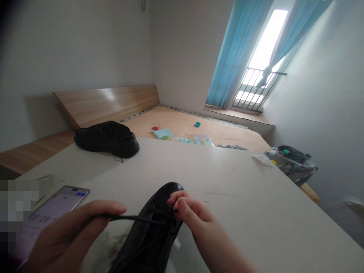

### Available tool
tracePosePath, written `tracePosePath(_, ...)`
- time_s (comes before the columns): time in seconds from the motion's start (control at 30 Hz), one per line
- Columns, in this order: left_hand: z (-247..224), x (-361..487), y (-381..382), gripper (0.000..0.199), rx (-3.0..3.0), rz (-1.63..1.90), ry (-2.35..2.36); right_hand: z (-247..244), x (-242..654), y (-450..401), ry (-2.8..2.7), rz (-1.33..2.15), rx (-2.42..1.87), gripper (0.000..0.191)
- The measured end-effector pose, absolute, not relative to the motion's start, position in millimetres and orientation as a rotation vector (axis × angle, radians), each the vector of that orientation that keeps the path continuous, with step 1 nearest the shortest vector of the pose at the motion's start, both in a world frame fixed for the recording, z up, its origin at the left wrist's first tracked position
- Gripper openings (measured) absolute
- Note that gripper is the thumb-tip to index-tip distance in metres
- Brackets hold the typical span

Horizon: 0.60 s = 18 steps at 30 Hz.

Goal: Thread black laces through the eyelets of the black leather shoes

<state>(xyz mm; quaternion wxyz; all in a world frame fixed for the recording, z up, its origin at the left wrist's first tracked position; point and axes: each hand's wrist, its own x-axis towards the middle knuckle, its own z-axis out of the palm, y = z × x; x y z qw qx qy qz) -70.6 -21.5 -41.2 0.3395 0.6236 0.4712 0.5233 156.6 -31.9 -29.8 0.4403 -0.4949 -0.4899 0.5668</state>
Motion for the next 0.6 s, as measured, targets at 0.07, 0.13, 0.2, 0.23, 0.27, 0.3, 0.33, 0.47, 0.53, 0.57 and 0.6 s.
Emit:
tracePosePath(0.07,-42,-73,-16,0.022,1.617,1.441,1.261,-26,161,-29,-1.012,1.519,-1.088,0.039)
tracePosePath(0.13,-44,-76,-12,0.031,1.583,1.468,1.206,-18,169,-25,-0.817,1.64,-0.902,0.038)
tracePosePath(0.2,-46,-78,-10,0.039,1.569,1.477,1.134,-8,176,-21,-0.686,1.712,-0.76,0.04)
tracePosePath(0.23,-46,-79,-10,0.04,1.571,1.491,1.13,-3,180,-19,-0.663,1.705,-0.736,0.037)
tracePosePath(0.27,-46,-80,-10,0.039,1.585,1.519,1.14,0,182,-18,-0.669,1.67,-0.746,0.032)
tracePosePath(0.3,-45,-81,-11,0.037,1.613,1.565,1.152,2,185,-18,-0.703,1.607,-0.784,0.027)
tracePosePath(0.33,-44,-81,-11,0.035,1.652,1.624,1.159,3,186,-19,-0.758,1.523,-0.848,0.025)
tracePosePath(0.47,-37,-82,-15,0.033,1.957,1.758,0.994,-2,185,-29,-1.092,0.826,-1.152,0.025)
tracePosePath(0.53,-35,-80,-19,0.025,2.077,1.632,0.906,-5,182,-37,-1.288,0.321,-1.252,0.016)
tracePosePath(0.57,-35,-78,-22,0.022,2.099,1.546,0.9,-6,181,-41,-1.388,0.078,-1.283,0.009)
tracePosePath(0.6,-35,-76,-24,0.021,2.09,1.471,0.913,-6,180,-45,-1.477,-0.146,-1.3,0.004)
